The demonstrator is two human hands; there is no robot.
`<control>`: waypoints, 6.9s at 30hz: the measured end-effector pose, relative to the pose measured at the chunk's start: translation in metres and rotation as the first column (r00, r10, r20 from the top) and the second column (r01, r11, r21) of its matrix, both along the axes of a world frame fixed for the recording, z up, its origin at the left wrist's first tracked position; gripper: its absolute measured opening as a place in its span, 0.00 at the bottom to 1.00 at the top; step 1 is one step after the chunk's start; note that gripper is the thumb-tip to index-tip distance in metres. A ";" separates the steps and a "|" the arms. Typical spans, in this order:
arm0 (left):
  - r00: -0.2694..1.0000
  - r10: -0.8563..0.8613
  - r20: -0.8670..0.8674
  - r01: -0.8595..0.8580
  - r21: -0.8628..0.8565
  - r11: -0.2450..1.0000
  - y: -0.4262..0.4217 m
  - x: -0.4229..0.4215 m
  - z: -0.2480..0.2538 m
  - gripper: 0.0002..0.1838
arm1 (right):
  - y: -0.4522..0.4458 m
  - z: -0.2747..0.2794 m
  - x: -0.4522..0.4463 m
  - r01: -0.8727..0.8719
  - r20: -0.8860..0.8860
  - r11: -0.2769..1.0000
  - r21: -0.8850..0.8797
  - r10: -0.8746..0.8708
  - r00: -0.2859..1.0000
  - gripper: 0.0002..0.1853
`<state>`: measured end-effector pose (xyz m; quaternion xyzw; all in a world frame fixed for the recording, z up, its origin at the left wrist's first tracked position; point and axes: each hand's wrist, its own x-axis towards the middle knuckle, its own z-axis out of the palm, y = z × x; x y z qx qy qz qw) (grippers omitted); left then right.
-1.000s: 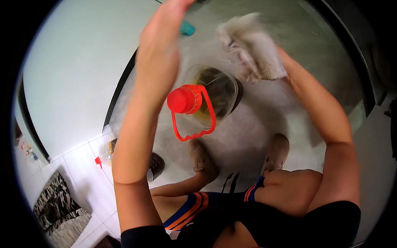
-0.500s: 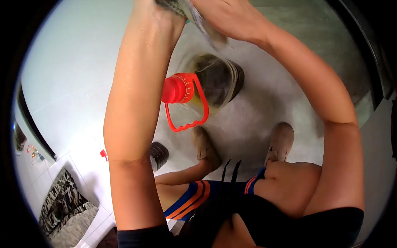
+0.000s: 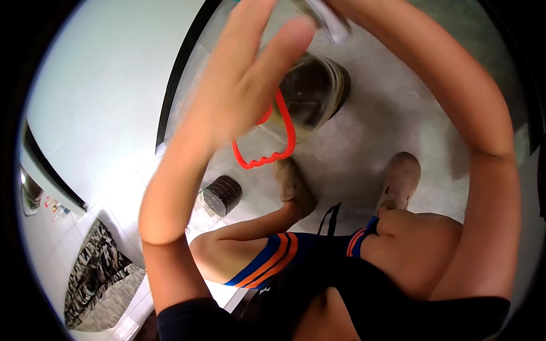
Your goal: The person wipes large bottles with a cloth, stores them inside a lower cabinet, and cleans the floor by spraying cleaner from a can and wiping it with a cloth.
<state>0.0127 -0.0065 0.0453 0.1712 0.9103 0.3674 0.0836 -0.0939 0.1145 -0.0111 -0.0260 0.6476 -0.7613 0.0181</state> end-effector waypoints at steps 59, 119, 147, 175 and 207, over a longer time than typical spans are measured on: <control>0.642 0.725 -0.248 -0.686 0.235 0.688 0.009 0.071 -0.054 0.10 | -0.062 -0.094 0.014 -0.849 -0.238 0.307 0.429 0.946 0.222 0.17; 0.866 0.491 0.100 -0.362 0.802 0.475 -0.044 -0.008 0.212 0.20 | -0.022 -0.085 0.023 0.103 0.341 0.330 -0.938 0.835 0.432 0.16; 0.657 0.739 -0.151 -0.502 0.644 0.578 0.002 -0.013 0.216 0.11 | 0.007 -0.139 -0.025 -0.058 -0.237 -0.247 -0.967 0.798 0.554 0.23; 0.742 0.617 -0.263 -0.547 0.296 0.783 -0.046 -0.063 0.257 0.17 | 0.051 -0.061 -0.027 0.229 0.232 0.076 -0.970 0.561 0.795 0.22; 0.902 -0.295 -0.315 0.195 -0.313 0.930 0.436 -0.352 0.123 0.16 | 0.298 -0.111 -0.224 0.775 -0.550 0.225 0.590 -0.591 0.590 0.33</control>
